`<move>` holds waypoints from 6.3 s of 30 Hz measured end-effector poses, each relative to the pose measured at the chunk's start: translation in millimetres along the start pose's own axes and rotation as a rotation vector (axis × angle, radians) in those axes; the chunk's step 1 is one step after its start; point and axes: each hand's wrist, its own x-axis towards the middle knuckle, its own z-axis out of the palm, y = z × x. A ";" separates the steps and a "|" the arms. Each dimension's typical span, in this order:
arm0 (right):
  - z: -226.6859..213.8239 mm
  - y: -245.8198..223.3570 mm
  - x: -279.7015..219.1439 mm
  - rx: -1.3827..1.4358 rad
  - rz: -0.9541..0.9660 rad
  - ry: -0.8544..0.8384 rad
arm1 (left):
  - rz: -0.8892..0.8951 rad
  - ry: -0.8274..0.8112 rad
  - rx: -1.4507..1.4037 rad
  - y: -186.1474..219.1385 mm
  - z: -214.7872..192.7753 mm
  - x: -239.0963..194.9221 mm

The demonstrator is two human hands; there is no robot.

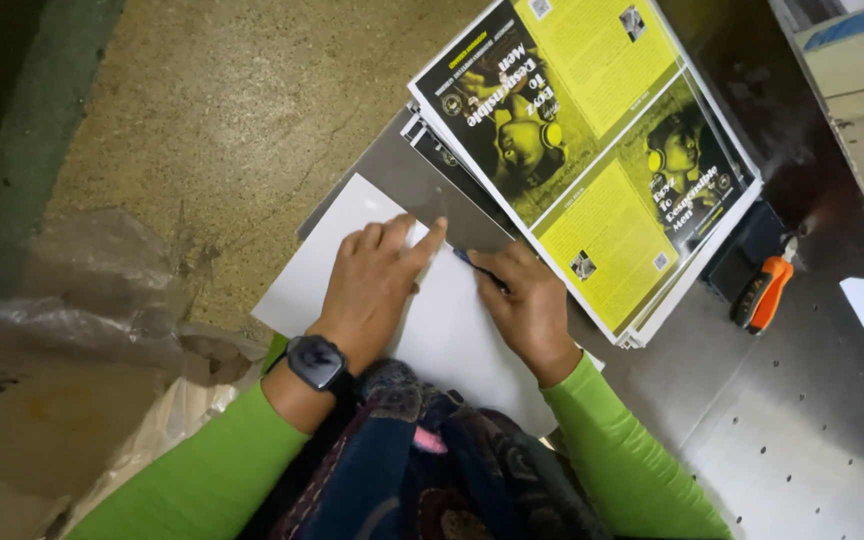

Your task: Aligning and trimming printed sheets of paper using a hand tool on a production table

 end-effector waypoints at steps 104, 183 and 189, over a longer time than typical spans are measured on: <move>-27.4 8.9 -35.2 0.364 0.069 0.090 | 0.064 0.452 0.208 49.2 29.9 -33.3; -62.5 4.7 -117.9 0.747 0.558 0.222 | 0.322 0.107 0.032 86.3 -97.9 47.5; -63.6 1.8 -154.4 0.708 0.649 0.290 | 0.341 -0.006 0.007 78.3 -92.8 60.3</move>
